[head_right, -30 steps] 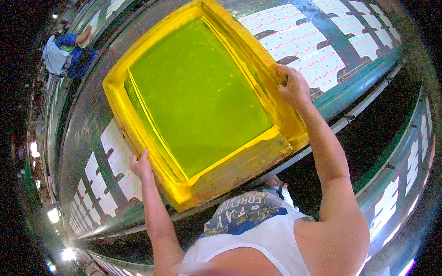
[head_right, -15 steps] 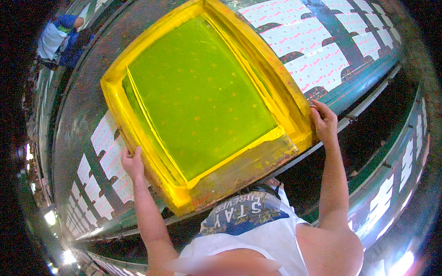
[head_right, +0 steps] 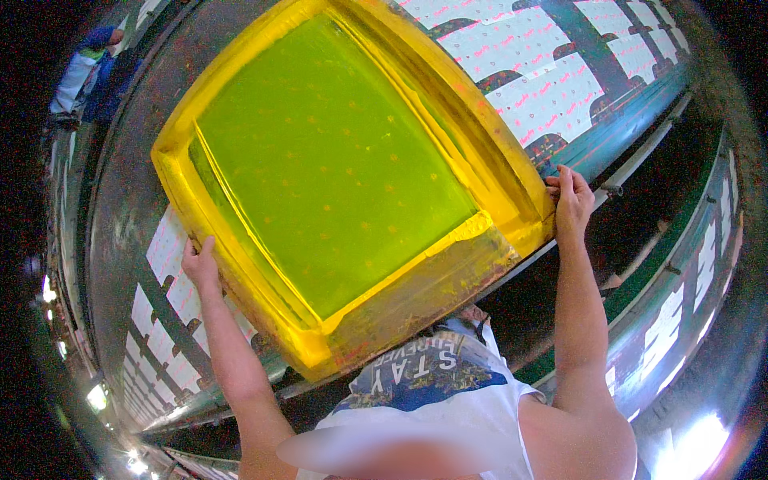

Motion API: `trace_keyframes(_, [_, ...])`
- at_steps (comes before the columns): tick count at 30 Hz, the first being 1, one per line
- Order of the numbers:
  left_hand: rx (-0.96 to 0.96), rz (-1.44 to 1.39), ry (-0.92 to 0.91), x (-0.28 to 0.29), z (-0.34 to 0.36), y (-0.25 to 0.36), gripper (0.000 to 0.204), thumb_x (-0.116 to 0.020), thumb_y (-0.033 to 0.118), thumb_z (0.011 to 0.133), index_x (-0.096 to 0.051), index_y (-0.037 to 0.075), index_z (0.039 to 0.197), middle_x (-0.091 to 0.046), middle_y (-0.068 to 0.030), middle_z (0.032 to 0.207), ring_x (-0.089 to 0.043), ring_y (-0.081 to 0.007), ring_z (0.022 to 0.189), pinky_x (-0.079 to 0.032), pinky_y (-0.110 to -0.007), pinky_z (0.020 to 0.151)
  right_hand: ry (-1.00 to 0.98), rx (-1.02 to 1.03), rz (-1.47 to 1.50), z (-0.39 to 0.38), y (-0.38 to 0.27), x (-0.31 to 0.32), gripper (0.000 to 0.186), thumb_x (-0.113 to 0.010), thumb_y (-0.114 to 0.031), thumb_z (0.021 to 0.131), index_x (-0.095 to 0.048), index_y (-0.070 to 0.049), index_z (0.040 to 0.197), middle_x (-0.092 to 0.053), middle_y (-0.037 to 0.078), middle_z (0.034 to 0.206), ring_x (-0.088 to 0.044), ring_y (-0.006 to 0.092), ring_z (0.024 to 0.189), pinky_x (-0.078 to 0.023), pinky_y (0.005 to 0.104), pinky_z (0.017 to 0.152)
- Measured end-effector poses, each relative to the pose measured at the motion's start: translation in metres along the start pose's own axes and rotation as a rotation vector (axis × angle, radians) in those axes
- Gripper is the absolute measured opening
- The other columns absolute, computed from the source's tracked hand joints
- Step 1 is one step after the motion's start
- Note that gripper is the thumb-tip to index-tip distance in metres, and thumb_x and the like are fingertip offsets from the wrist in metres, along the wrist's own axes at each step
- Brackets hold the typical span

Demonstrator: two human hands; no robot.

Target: The person holds a yellow screen printing frame over a conveyor belt and uses a squeegee to spread green ink across the mesh. The person repeatedly pulls the squeegee across the screen to coat the surface with ink.

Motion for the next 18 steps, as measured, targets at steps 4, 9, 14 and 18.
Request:
trace_keyframes(4, [0.016, -0.136, 0.017, -0.002, -0.004, -0.002, 0.050, -0.080, 0.010, 0.095, -0.069, -0.004, 0.141, -0.077, -0.0148, 0.132, -0.074, -0.0259, 0.113, -0.055, -0.038, 0.102, 0.019, 0.000, -0.013, 0.001, 0.005, -0.001, 0.036, -0.064, -0.032, 0.116, -0.078, -0.001, 0.126, -0.078, 0.006, 0.092, -0.066, 0.0098, 0.073, -0.053, 0.0256, 0.069])
trace_keyframes(9, [0.071, -0.216, 0.027, -0.002, -0.007, -0.004, 0.050, -0.079, 0.008, 0.096, -0.068, -0.005, 0.142, -0.077, -0.0138, 0.134, -0.074, -0.0247, 0.114, -0.056, -0.038, 0.102, 0.019, -0.028, 0.020, 0.003, 0.008, -0.001, 0.035, -0.064, -0.031, 0.116, -0.078, 0.000, 0.125, -0.075, 0.004, 0.088, -0.064, 0.0083, 0.071, -0.052, 0.0250, 0.068])
trace_keyframes(14, [0.018, -0.167, 0.033, -0.008, -0.005, -0.003, 0.047, -0.078, 0.010, 0.096, -0.069, -0.004, 0.140, -0.078, -0.0132, 0.131, -0.074, -0.0247, 0.113, -0.057, -0.039, 0.100, -0.006, -0.030, -0.016, 0.001, 0.006, -0.004, 0.032, -0.065, -0.028, 0.115, -0.079, -0.001, 0.124, -0.074, 0.003, 0.087, -0.062, 0.0072, 0.072, -0.051, 0.0242, 0.069])
trace_keyframes(18, [-0.039, 0.084, 0.121, -0.001, -0.007, -0.002, 0.042, -0.081, 0.015, 0.095, -0.073, -0.003, 0.132, -0.080, -0.0134, 0.125, -0.076, -0.0241, 0.109, -0.058, -0.038, 0.097, -0.010, 0.006, -0.088, 0.005, 0.012, -0.001, 0.029, -0.068, -0.027, 0.114, -0.080, -0.002, 0.122, -0.074, 0.002, 0.087, -0.064, 0.0086, 0.075, -0.052, 0.0255, 0.070])
Point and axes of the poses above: each hand's wrist, its own z-axis towards the middle knuckle, its own x-axis out of the back of the hand, y = z × x, the point moved 8 cm from there along z, towards the middle knuckle
